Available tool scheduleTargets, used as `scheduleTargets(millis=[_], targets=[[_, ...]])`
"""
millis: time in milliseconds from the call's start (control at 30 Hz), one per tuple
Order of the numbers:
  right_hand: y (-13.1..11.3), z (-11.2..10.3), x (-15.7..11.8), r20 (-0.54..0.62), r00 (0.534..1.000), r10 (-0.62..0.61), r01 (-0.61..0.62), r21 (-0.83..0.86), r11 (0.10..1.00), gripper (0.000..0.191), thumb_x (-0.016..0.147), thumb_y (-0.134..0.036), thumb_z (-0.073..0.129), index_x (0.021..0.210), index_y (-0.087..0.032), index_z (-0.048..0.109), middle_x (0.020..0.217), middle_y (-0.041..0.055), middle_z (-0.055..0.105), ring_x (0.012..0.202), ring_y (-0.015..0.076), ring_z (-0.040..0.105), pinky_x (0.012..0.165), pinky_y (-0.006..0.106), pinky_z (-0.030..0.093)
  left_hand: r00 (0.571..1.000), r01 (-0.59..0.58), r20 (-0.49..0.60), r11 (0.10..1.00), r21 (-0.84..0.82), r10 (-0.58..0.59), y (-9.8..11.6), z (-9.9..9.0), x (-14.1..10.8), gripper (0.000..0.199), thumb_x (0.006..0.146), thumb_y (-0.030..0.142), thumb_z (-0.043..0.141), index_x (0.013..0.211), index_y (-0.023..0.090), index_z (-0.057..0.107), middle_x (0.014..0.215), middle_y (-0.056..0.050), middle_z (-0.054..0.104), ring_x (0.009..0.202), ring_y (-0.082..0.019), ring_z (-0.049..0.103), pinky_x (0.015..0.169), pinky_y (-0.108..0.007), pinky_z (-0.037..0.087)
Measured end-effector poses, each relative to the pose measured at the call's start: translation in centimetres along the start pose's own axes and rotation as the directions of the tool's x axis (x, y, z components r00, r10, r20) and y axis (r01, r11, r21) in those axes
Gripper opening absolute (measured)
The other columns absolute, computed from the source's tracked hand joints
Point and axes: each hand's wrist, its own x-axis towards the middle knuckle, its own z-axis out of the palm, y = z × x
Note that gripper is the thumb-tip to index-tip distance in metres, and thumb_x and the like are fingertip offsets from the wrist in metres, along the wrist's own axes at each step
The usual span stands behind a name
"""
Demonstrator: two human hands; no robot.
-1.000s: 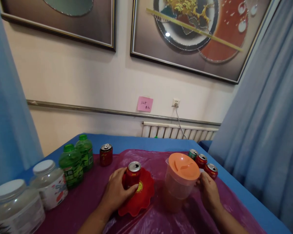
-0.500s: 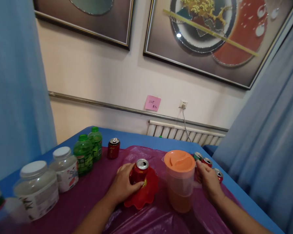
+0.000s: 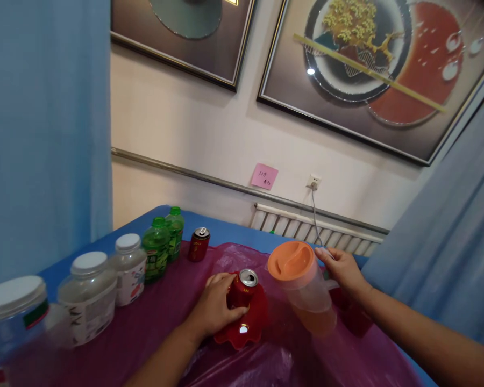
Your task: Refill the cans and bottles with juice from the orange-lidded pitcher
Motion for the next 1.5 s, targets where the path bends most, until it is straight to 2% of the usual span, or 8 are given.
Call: scheduleTargets(millis=[400, 800, 1100, 1367, 1500], targets=[[-0.7, 0.9, 1.0, 0.117, 0.991, -0.068, 0.086, -0.159, 0.983, 0.059, 0.069, -0.075, 0.067, 0.053, -0.024, 0.041, 0.051, -0.0061, 0.035, 0.049, 0.0112, 0.033, 0.045, 0.024, 0.03, 0.999, -0.041, -0.008, 0.999, 0.028, 0.041, 0.0, 0.1, -0.2, 0.057, 0.063, 0.038, 0.083, 0.116, 0.026, 0.066, 0.119, -0.006, 0.069, 0.114, -0.031, 0.059, 0.104, -0.041, 0.039], [-1.9, 1.1, 1.2, 0.149, 0.985, -0.082, 0.121, -0.277, 0.953, 0.059, 0.07, -0.077, 0.062, 0.054, -0.025, 0.04, 0.054, -0.0054, 0.031, 0.051, 0.0116, 0.031, 0.046, 0.025, 0.027, 0.999, -0.023, 0.035, 0.998, 0.066, 0.021, -0.1, 0.3, -0.3, 0.064, 0.062, 0.044, 0.084, 0.12, 0.024, 0.066, 0.118, -0.007, 0.069, 0.112, -0.031, 0.059, 0.104, -0.041, 0.039], [-3.0, 1.6, 0.7, 0.16, 0.985, -0.07, 0.112, -0.27, 0.956, 0.06, 0.069, -0.076, 0.064, 0.055, -0.024, 0.038, 0.054, -0.0063, 0.028, 0.052, 0.0106, 0.028, 0.045, 0.025, 0.026, 0.998, -0.014, 0.06, 0.999, 0.043, 0.011, 0.2, 0.0, -0.4, 0.064, 0.061, 0.043, 0.084, 0.119, 0.025, 0.066, 0.119, -0.008, 0.068, 0.113, -0.032, 0.058, 0.103, -0.042, 0.039], [-3.1, 1.8, 0.7, 0.178, 0.984, -0.018, 0.068, -0.283, 0.957, 0.056, 0.071, -0.073, 0.066, 0.058, -0.023, 0.045, 0.056, -0.0056, 0.033, 0.052, 0.0112, 0.034, 0.044, 0.024, 0.03, 0.998, -0.014, 0.055, 1.0, 0.028, 0.012, 0.3, 0.1, -0.5, 0.064, 0.06, 0.043, 0.085, 0.118, 0.024, 0.066, 0.118, -0.008, 0.068, 0.113, -0.033, 0.057, 0.103, -0.043, 0.038], [-3.3, 2.0, 0.6, 0.175, 0.985, -0.012, 0.059, -0.267, 0.962, 0.056, 0.071, -0.073, 0.067, 0.057, -0.024, 0.043, 0.053, -0.0055, 0.035, 0.05, 0.0112, 0.035, 0.042, 0.024, 0.031, 0.998, -0.019, 0.059, 1.0, 0.019, 0.018, 0.3, 0.0, -0.6, 0.06, 0.06, 0.044, 0.085, 0.114, 0.024, 0.068, 0.113, -0.007, 0.068, 0.11, -0.032, 0.058, 0.102, -0.043, 0.039]])
